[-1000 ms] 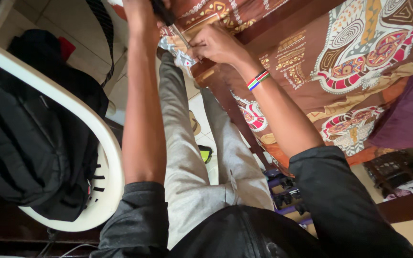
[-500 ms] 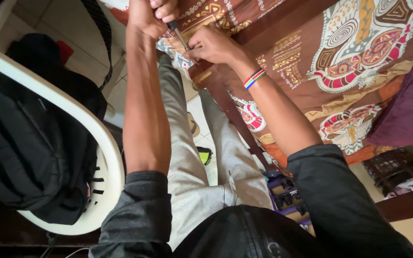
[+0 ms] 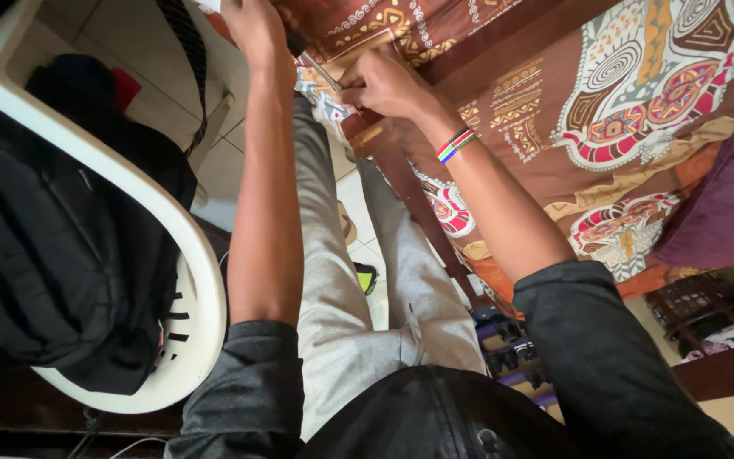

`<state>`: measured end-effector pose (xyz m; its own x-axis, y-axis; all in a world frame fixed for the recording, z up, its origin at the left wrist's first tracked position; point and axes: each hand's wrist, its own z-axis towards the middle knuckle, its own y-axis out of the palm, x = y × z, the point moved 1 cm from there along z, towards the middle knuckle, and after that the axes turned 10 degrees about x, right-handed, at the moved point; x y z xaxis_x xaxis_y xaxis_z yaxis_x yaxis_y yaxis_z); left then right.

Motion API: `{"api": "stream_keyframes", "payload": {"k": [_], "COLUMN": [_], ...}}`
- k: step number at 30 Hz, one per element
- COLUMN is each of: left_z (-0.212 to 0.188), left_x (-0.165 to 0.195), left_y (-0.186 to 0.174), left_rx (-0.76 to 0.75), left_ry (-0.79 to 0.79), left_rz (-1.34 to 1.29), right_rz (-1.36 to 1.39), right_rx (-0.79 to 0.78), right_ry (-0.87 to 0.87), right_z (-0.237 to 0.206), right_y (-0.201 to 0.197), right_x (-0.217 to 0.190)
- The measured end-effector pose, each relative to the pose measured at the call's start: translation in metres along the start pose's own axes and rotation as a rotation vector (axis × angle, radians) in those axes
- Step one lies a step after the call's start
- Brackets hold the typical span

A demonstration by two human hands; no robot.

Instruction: The person uses a screwdriver to unscrew a wooden side rail from a bed frame, working on the bolts at the rail ends while the rail rests on the bed. They then lift the rail, align it with the bed posts, and begin screwing it back into place.

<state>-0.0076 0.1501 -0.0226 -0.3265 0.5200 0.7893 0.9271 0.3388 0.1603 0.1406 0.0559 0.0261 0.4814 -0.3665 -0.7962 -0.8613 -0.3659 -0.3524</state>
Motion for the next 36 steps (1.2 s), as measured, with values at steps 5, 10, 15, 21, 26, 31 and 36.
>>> {"api": "stream_keyframes", "payload": {"k": [5,10,15,21,26,31,36], "left_z": [-0.003,0.007,0.006,0.005,-0.002,-0.003,0.003], "left_x": [-0.006,-0.002,-0.005,-0.006,-0.004,0.001,0.001], "left_y": [-0.007,-0.016,-0.020,-0.020,-0.018,-0.016,-0.018], "left_rx": [0.197,-0.103,-0.085,0.104,-0.046,0.083,-0.052], "left_ry": [-0.256,-0.481,-0.433,-0.413,-0.327,-0.428,-0.534], "left_rz": [-0.113,-0.379,-0.360,-0.270,-0.342,-0.231,-0.306], "right_rz": [-0.053,-0.014,0.101,-0.045,-0.324,-0.421,-0.409], "right_rx": [0.054,-0.059,-0.100,0.026,0.303,0.395,0.423], "right_ry": [-0.089,0.081,0.018,-0.088,-0.012,-0.097,-0.079], "right_z": [-0.005,-0.002,0.000,-0.009,-0.034,-0.034,-0.034], "right_y": [0.003,0.000,-0.003,-0.001,0.019,0.027,0.029], "right_x": [-0.010,-0.011,-0.008,-0.016,-0.033,-0.033,-0.028]}}
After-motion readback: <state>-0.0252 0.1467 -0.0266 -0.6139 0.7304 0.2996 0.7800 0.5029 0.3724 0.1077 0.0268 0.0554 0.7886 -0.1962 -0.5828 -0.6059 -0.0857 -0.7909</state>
